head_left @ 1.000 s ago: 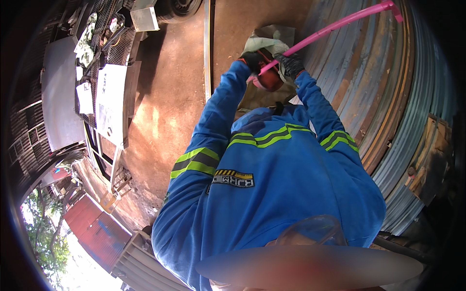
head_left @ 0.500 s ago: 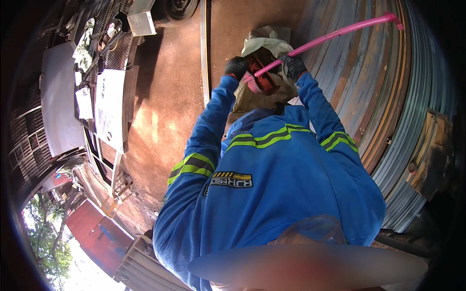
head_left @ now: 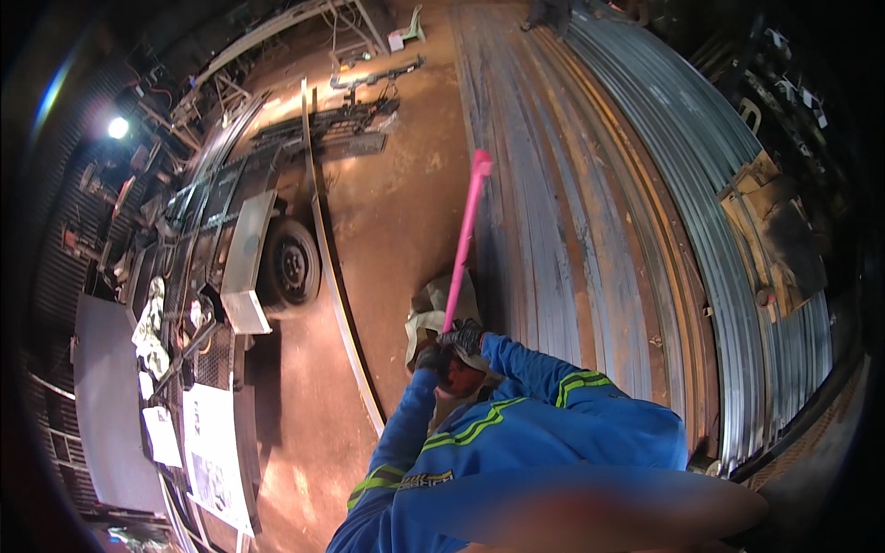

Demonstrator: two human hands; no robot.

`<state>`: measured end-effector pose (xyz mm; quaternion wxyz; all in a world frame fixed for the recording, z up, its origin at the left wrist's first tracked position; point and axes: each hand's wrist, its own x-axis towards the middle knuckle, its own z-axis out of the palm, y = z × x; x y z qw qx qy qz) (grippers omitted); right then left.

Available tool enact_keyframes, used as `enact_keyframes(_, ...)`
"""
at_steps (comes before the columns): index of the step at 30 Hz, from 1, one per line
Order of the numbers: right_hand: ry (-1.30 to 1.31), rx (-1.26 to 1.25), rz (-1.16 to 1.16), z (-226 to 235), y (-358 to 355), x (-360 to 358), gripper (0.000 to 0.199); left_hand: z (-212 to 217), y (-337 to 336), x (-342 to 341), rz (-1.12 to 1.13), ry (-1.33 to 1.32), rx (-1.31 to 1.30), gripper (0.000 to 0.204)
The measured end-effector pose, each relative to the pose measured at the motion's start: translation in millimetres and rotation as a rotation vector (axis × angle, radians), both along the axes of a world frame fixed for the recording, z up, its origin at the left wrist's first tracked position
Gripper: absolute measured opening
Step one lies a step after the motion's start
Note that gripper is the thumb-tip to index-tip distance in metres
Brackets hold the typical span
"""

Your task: The person sweeps debris and dust from a cluttered workshop floor using a traditional straw broom and a pink dustpan. They gather the swept material into the dustpan and transfer it into a green sack. The person moves around the workspace, sweeping different areas and occasionally adjusting the position of the dustpan.

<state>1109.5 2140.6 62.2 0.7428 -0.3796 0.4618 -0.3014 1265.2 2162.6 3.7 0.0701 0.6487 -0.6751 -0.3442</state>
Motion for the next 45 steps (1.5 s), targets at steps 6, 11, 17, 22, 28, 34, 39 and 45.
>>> enact_keyframes(6,0.073,-0.094,0.173,11,-15,-23,0.051,23,56,67,0.409,0.675,-0.088,0.015)
enact_keyframes(11,1.322,-0.639,0.710,31,-17,0,0.085,95,149,118,0.811,1.105,-0.042,0.014)
enact_keyframes(17,0.458,-1.281,0.643,178,48,153,0.082,171,272,134,1.232,1.113,-0.338,0.016)
enact_keyframes(22,-0.388,-1.201,0.927,255,193,261,0.081,143,346,135,1.589,1.118,-0.724,0.025)
enact_keyframes(28,-0.499,-0.957,1.140,259,366,319,0.048,84,451,111,1.800,1.179,-0.574,0.026)
enact_keyframes(34,-0.313,-0.789,1.154,244,478,321,0.020,23,568,95,1.769,1.092,-0.186,0.027)
enact_keyframes(39,-0.534,0.593,0.894,195,529,359,0.020,-17,626,111,1.534,0.776,0.093,0.030)
enact_keyframes(45,-0.211,-1.148,1.304,132,466,365,0.027,-42,645,127,1.263,0.274,0.340,0.034)
